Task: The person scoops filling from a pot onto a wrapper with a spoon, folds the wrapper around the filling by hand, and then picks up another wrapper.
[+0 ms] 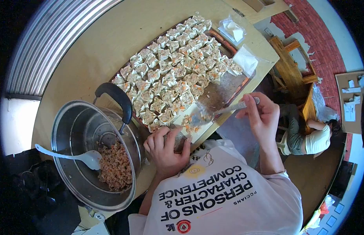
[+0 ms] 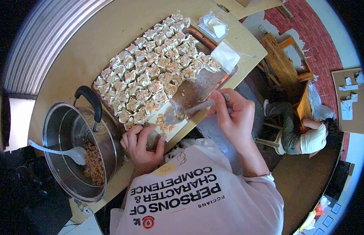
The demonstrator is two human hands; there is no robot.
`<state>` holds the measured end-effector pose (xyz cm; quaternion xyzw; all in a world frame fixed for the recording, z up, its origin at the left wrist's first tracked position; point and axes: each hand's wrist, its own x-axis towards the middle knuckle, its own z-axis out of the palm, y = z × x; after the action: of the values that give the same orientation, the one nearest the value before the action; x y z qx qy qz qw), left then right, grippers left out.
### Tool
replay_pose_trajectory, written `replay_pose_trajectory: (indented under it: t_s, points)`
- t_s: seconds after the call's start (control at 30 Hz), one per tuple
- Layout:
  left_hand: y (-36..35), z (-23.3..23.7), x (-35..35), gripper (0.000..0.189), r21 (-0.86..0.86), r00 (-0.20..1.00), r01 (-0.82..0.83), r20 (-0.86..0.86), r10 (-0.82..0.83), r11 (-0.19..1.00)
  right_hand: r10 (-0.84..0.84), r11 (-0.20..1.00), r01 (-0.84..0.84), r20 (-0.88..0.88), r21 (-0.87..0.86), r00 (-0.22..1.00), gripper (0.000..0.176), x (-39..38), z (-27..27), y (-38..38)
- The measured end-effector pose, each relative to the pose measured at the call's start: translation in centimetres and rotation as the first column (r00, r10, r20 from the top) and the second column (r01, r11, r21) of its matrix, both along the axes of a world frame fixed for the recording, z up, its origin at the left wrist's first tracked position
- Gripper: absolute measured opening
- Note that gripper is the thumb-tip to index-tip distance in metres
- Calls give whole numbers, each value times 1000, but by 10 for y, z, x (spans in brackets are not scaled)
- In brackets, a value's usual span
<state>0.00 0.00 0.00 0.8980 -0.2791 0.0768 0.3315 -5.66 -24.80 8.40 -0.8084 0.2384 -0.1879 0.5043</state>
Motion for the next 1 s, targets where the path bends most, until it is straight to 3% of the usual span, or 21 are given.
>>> replay_pose_trajectory:
  t_s: [0.1,0.17,0.23,0.33,0.57,0.77,0.87,1.0]
  points:
    - [-10,-1,-6,41,-35,1000,9,-13,-10,999,5,999,-2,57,-45,998,21,-3,11,-9]
    - [-8,-4,-6,40,-32,1000,1,-20,-1,999,-50,997,44,112,59,992,22,-4,17,-7]
    - [-7,-3,-5,39,-34,1000,-2,-21,1,999,-20,998,14,102,60,995,24,-6,17,-4]
    - [-7,-2,-5,39,-32,1000,-4,-29,4,999,43,997,-40,-46,69,998,19,-7,10,-5]
    - [-4,0,-3,40,-27,999,-5,-31,5,1000,-71,985,63,43,161,997,20,-12,19,3]
    - [-2,2,-2,40,-17,999,-8,-42,7,1000,33,998,-31,-47,54,998,20,-15,11,3]
    - [0,1,-2,40,-14,999,-10,-47,10,1000,-64,995,57,78,86,995,20,-16,24,6]
    - [0,2,-1,41,-12,999,-4,-39,4,1000,-31,998,26,98,48,995,19,-19,23,-1]
